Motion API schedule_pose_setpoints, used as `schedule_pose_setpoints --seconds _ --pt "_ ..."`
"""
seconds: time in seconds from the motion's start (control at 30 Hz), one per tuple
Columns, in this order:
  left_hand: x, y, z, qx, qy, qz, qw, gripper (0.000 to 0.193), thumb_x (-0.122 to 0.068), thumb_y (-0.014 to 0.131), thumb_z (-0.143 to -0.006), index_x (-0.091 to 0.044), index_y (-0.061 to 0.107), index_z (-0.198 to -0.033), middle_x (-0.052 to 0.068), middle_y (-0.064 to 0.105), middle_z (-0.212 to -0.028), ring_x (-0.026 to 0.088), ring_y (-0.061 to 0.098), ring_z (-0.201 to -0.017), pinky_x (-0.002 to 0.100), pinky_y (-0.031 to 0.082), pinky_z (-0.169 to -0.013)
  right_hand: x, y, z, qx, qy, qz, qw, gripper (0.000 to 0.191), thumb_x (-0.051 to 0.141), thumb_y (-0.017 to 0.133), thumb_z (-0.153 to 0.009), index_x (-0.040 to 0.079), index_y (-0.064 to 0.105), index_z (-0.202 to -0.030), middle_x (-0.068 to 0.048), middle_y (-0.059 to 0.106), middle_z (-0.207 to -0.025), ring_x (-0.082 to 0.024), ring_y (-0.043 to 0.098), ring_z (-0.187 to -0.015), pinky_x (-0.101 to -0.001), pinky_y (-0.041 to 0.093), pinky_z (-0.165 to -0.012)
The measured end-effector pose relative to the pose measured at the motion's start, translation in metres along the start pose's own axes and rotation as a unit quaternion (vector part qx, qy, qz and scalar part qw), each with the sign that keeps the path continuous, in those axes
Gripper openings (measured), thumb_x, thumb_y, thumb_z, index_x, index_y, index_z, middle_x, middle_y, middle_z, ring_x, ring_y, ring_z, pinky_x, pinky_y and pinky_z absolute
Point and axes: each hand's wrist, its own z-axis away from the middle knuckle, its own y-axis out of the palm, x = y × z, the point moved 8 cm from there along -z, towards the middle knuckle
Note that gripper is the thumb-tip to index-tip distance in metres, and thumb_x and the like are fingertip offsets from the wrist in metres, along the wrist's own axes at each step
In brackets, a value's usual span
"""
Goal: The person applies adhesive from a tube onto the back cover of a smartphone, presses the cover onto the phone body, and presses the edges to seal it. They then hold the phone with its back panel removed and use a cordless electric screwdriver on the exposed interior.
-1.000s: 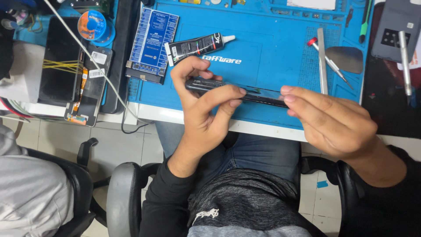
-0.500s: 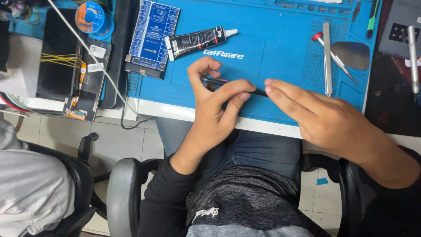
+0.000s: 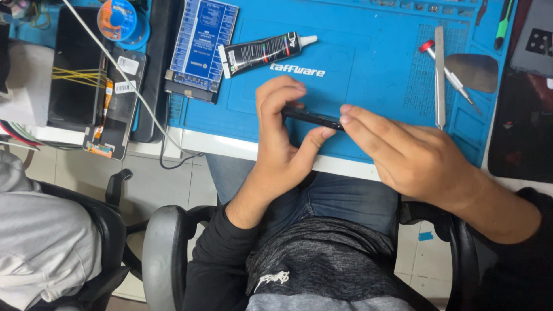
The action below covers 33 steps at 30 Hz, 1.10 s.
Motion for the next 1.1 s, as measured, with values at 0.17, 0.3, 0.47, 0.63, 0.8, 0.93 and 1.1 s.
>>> schedule_pose_setpoints --seconds 0.17,0.3,0.47,0.63,0.8,0.93,1.1 --pt "-0.006 -0.006 0.001 0.062 0.043 0.015 0.997 0.019 -0.006 0.067 -0.104 -0.008 0.053 -0.117 0.012 0.05 -0.135 0.021 0.052 -0.12 0.032 0.046 -0.104 0.0 0.002 0.006 -0.021 -0.018 0.007 1.0 0.031 -0.01 0.071 -0.088 -0.01 0.068 -0.118 -0.022 0.07 -0.124 -0.022 0.075 -0.083 -0.0284 0.062 -0.069" --pt "-0.004 -0.008 0.006 0.066 0.048 0.003 0.997 0.013 -0.003 0.065 -0.105 -0.008 0.055 -0.113 0.012 0.055 -0.13 0.022 0.055 -0.116 0.032 0.046 -0.104 -0.004 0.007 0.008 -0.032 -0.006 -0.022 0.999 0.03 0.002 0.081 -0.087 -0.007 0.07 -0.114 -0.021 0.07 -0.123 -0.022 0.074 -0.08 -0.0292 0.061 -0.067" --pt "-0.009 -0.007 0.007 0.074 0.079 -0.029 0.994 0.012 -0.004 0.066 -0.103 -0.008 0.056 -0.11 0.012 0.058 -0.125 0.024 0.055 -0.117 0.034 0.045 -0.106 -0.001 0.009 0.007 -0.049 -0.007 -0.032 0.998 0.025 -0.005 0.077 -0.087 -0.007 0.071 -0.112 -0.019 0.07 -0.121 -0.023 0.075 -0.083 -0.0311 0.062 -0.069" --pt "-0.012 -0.005 0.005 0.048 0.081 0.019 0.995 0.026 -0.012 0.07 -0.102 -0.012 0.051 -0.12 0.01 0.055 -0.132 0.023 0.054 -0.116 0.035 0.045 -0.103 0.001 0.008 0.013 -0.072 -0.023 -0.025 0.997 0.022 -0.009 0.074 -0.086 -0.007 0.07 -0.108 -0.018 0.071 -0.115 -0.028 0.076 -0.091 -0.0338 0.064 -0.075" --pt "0.002 -0.006 0.002 0.024 -0.022 0.298 0.954 0.054 -0.031 0.067 -0.107 -0.011 0.039 -0.148 0.012 0.046 -0.151 0.022 0.051 -0.133 0.035 0.05 -0.111 0.001 0.001 0.022 -0.112 -0.048 -0.004 0.992 0.029 -0.009 0.077 -0.093 -0.003 0.065 -0.119 -0.016 0.07 -0.121 -0.03 0.075 -0.105 -0.0327 0.065 -0.08" --pt "0.006 0.004 0.008 0.072 -0.17 0.495 0.849 0.062 -0.037 0.056 -0.108 -0.003 0.038 -0.157 0.016 0.053 -0.149 0.021 0.056 -0.136 0.033 0.049 -0.118 0.002 -0.01 0.028 -0.101 -0.146 0.12 0.977 0.035 0.008 0.082 -0.088 0.009 0.066 -0.119 -0.006 0.066 -0.12 -0.034 0.072 -0.107 -0.0403 0.062 -0.082" --pt "0.009 0.009 0.02 0.065 -0.325 0.514 0.791 0.044 -0.013 0.051 -0.114 0.01 0.043 -0.15 0.018 0.064 -0.134 0.023 0.066 -0.12 0.039 0.054 -0.109 -0.003 -0.014 0.031 -0.074 -0.175 0.231 0.954 0.042 0.015 0.082 -0.089 0.02 0.063 -0.126 -0.001 0.061 -0.126 -0.031 0.066 -0.115 -0.0444 0.06 -0.092"
